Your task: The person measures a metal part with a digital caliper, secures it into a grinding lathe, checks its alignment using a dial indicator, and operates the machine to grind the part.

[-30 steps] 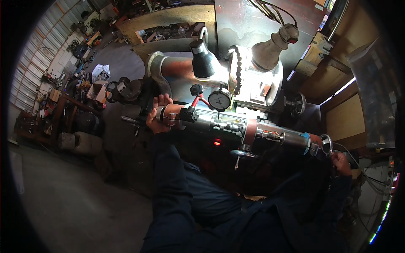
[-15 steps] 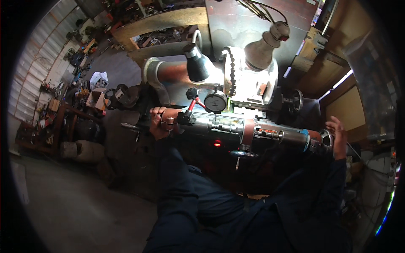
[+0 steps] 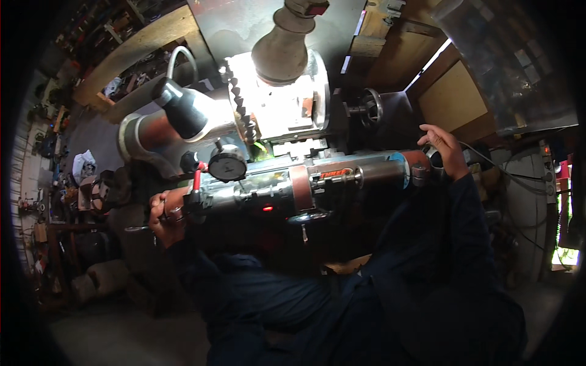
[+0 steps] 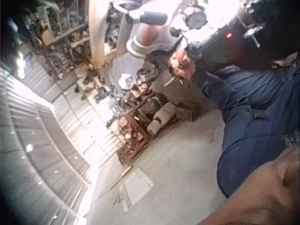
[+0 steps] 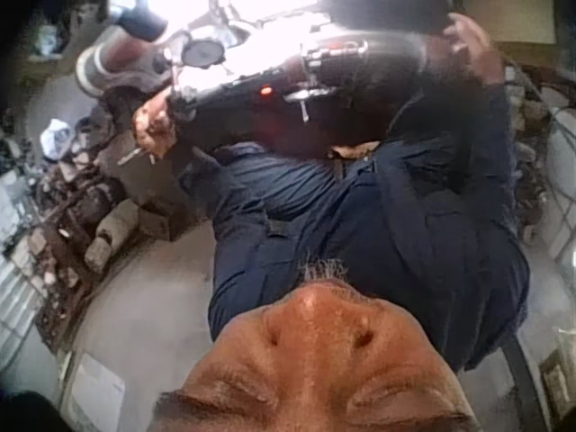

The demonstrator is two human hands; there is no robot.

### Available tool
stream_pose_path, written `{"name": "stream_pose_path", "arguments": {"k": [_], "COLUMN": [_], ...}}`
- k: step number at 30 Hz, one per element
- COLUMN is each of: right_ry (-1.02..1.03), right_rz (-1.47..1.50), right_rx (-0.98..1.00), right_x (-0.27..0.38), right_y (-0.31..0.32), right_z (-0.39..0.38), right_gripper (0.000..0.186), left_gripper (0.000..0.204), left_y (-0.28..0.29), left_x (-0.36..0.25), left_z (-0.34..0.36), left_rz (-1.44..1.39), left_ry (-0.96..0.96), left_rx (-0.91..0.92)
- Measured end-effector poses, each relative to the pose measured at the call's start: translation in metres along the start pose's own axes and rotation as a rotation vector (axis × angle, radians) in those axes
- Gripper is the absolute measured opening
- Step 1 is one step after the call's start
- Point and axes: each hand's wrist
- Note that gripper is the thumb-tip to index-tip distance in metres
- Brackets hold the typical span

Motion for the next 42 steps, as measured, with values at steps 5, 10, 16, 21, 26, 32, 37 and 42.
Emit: {"name": "stream_pose_path", "arguments": {"k": [5,10,16,21,26,32,37,42], "right_ry": [0.027,0.056,0.022,0.337,-0.113,0.188,-0.579,-1.023], "right_rz": [0.351,0.495,0.078,0.335,0.031,0.319,-0.695,-1.188], "right_rx": [-0.11,-0.148,0.15,-0.306,-0.157,-0.464,-0.583,-0.124], "right_x": [-0.065,-0.224,-0.071,-0.072,-0.109,-0.111,-0.288,-0.401], "right_y": [0.017,0.0,0.015,0.023,-0.012,0.057,0.133,0.16], "right_z": [-0.002,-0.014,-0.075,-0.04,-0.051,-0.146,-0.24,-0.328], "right_gripper": [0.026,0.023,0.017,0.015,0.019,0.023,0.016,0.024], "left_gripper": [0.017,0.026,0.032,0.036,0.03,0.025,0.022,0.019], "left_y": [-0.036,-0.1,-0.159,-0.195,-0.227,-0.18,-0.177,-0.207], "left_x": [-0.014,0.041,0.107,0.191,0.224,0.214,0.209,0.228], "left_z": [-0.006,0.01,-0.074,-0.117,-0.115,-0.126,-0.119,-0.12], "left_rz": [0.287,0.561,1.138,1.391,0.734,1.474,1.035,0.636], "left_ry": [0.104,-0.162,-0.713,-0.878,-0.262,-0.641,-0.022,0.054], "left_rx": [-0.328,-0.531,-0.696,-0.613,-0.637,-0.341,-0.633,-0.696]}}
Point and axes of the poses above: each hand's wrist, its own z-axis towards the middle knuckle, its own y-axis out of the back of the hand, x = y × z, and after that the axes turned 3 degrees about y, right-handed
